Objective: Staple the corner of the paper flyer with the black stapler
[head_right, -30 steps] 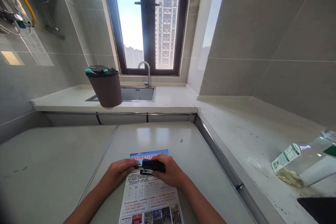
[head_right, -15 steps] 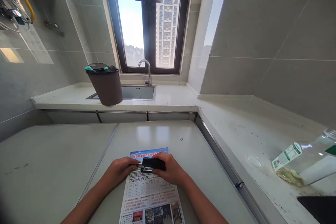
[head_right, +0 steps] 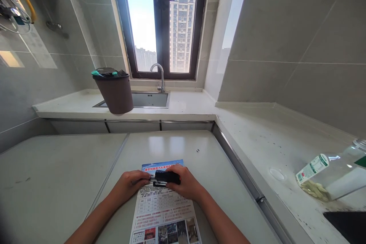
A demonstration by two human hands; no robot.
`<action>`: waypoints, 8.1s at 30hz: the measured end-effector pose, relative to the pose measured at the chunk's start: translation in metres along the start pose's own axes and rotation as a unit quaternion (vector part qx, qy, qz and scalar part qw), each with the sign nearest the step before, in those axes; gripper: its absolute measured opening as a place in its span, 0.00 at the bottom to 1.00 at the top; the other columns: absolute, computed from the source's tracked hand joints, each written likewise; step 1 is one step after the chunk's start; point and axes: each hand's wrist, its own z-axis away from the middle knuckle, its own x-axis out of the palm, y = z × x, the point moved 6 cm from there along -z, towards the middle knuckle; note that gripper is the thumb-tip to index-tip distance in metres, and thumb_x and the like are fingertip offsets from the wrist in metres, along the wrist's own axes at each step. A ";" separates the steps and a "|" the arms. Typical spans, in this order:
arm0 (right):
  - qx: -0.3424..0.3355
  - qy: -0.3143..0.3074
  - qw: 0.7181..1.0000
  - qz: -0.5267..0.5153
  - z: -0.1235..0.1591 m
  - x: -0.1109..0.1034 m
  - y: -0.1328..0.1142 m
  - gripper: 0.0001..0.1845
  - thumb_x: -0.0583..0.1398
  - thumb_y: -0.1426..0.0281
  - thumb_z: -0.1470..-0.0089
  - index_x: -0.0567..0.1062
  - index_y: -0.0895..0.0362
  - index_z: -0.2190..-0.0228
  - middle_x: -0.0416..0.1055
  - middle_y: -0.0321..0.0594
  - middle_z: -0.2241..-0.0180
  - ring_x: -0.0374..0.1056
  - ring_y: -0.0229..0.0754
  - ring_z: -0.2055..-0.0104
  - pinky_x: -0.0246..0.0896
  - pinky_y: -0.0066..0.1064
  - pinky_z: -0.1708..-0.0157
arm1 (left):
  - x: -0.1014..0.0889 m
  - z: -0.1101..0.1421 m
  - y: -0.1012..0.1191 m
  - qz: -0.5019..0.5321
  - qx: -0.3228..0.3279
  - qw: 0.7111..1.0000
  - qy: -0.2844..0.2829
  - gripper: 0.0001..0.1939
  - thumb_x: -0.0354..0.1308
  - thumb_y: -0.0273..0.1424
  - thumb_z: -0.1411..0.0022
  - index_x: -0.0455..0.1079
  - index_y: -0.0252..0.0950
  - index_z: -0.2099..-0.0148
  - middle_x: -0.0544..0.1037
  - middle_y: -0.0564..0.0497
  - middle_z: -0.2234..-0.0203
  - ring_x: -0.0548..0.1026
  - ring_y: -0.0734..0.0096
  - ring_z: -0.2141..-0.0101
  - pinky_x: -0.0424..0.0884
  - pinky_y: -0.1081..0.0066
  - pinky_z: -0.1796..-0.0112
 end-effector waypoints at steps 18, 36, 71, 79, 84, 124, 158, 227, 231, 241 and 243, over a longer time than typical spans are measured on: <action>-0.001 0.002 1.000 -0.006 0.000 0.000 0.002 0.24 0.70 0.73 0.53 0.78 0.51 0.53 0.76 0.39 0.54 0.71 0.47 0.53 0.65 0.38 0.51 | -0.001 0.000 -0.003 0.055 -0.012 0.998 0.007 0.08 0.62 0.37 0.34 0.82 0.46 0.56 0.85 0.52 0.59 0.83 0.65 0.59 0.78 0.66 0.54; 0.005 -0.015 1.000 -0.005 0.000 0.000 0.001 0.22 0.70 0.72 0.51 0.77 0.51 0.53 0.76 0.39 0.54 0.69 0.47 0.52 0.63 0.37 0.51 | -0.005 0.001 0.007 -0.009 0.052 0.998 0.031 0.07 0.62 0.35 0.33 0.82 0.46 0.56 0.85 0.54 0.58 0.83 0.68 0.58 0.78 0.69 0.56; -0.088 0.022 0.991 -0.095 0.006 0.022 -0.039 0.22 0.65 0.53 0.43 0.79 0.53 0.53 0.77 0.42 0.62 0.69 0.47 0.59 0.61 0.38 0.58 | -0.010 0.003 0.020 0.011 0.096 0.994 0.044 0.19 0.75 0.44 0.50 0.77 0.40 0.61 0.78 0.53 0.71 0.75 0.68 0.67 0.69 0.71 0.63; -0.127 0.009 0.992 -0.013 0.008 0.039 -0.043 0.19 0.65 0.53 0.44 0.79 0.54 0.59 0.75 0.42 0.67 0.66 0.47 0.64 0.60 0.38 0.62 | -0.001 0.006 0.022 -0.011 0.101 0.995 0.020 0.11 0.72 0.38 0.44 0.76 0.40 0.62 0.78 0.52 0.68 0.74 0.67 0.65 0.68 0.70 0.62; -0.089 0.083 0.993 -0.004 0.007 0.014 -0.041 0.16 0.65 0.58 0.41 0.78 0.51 0.54 0.78 0.43 0.61 0.70 0.49 0.59 0.64 0.41 0.55 | -0.015 0.003 0.015 -0.029 0.048 0.994 0.089 0.10 0.64 0.41 0.36 0.77 0.40 0.63 0.80 0.50 0.68 0.74 0.63 0.64 0.69 0.66 0.60; -0.003 0.166 0.947 0.275 0.010 -0.039 -0.004 0.15 0.52 0.66 0.32 0.77 0.54 0.61 0.77 0.41 0.63 0.71 0.45 0.59 0.53 0.38 0.55 | -0.032 0.007 -0.043 0.241 -0.196 0.915 0.258 0.14 0.55 0.46 0.35 0.62 0.41 0.61 0.69 0.59 0.80 0.71 0.68 0.77 0.62 0.73 0.75; -0.044 0.094 0.943 0.318 0.005 -0.017 -0.018 0.17 0.52 0.65 0.29 0.82 0.49 0.54 0.78 0.37 0.64 0.69 0.39 0.62 0.45 0.38 0.54 | -0.028 0.007 -0.047 0.173 -0.216 0.933 0.232 0.12 0.52 0.45 0.33 0.63 0.41 0.61 0.74 0.57 0.77 0.69 0.68 0.75 0.60 0.72 0.72; 0.011 0.128 0.966 0.225 0.010 0.028 -0.048 0.28 0.58 0.72 0.39 0.67 0.53 0.38 0.77 0.46 0.50 0.72 0.50 0.49 0.68 0.40 0.49 | -0.026 0.001 -0.033 0.117 -0.196 0.959 0.167 0.15 0.64 0.45 0.42 0.79 0.39 0.64 0.82 0.50 0.70 0.78 0.62 0.68 0.70 0.69 0.66; 0.032 0.096 0.976 0.194 0.010 0.039 -0.048 0.27 0.60 0.72 0.41 0.70 0.51 0.40 0.77 0.46 0.50 0.72 0.52 0.49 0.67 0.42 0.48 | -0.027 0.000 -0.029 0.115 -0.187 0.960 0.174 0.17 0.61 0.47 0.39 0.78 0.38 0.64 0.82 0.50 0.69 0.77 0.64 0.69 0.70 0.69 0.66; 0.124 0.077 0.958 0.246 0.014 -0.007 -0.021 0.16 0.62 0.75 0.50 0.75 0.50 0.58 0.79 0.38 0.61 0.74 0.46 0.59 0.64 0.31 0.62 | -0.024 0.002 -0.038 0.152 -0.210 0.949 0.180 0.20 0.54 0.50 0.34 0.68 0.38 0.66 0.75 0.54 0.71 0.76 0.69 0.75 0.70 0.70 0.67; 0.153 0.074 0.945 0.281 0.018 -0.028 -0.012 0.15 0.62 0.75 0.52 0.75 0.51 0.61 0.78 0.38 0.64 0.73 0.46 0.62 0.61 0.30 0.65 | -0.025 0.002 -0.035 0.139 -0.209 0.952 0.176 0.20 0.53 0.49 0.33 0.67 0.39 0.68 0.73 0.56 0.73 0.76 0.69 0.75 0.68 0.70 0.67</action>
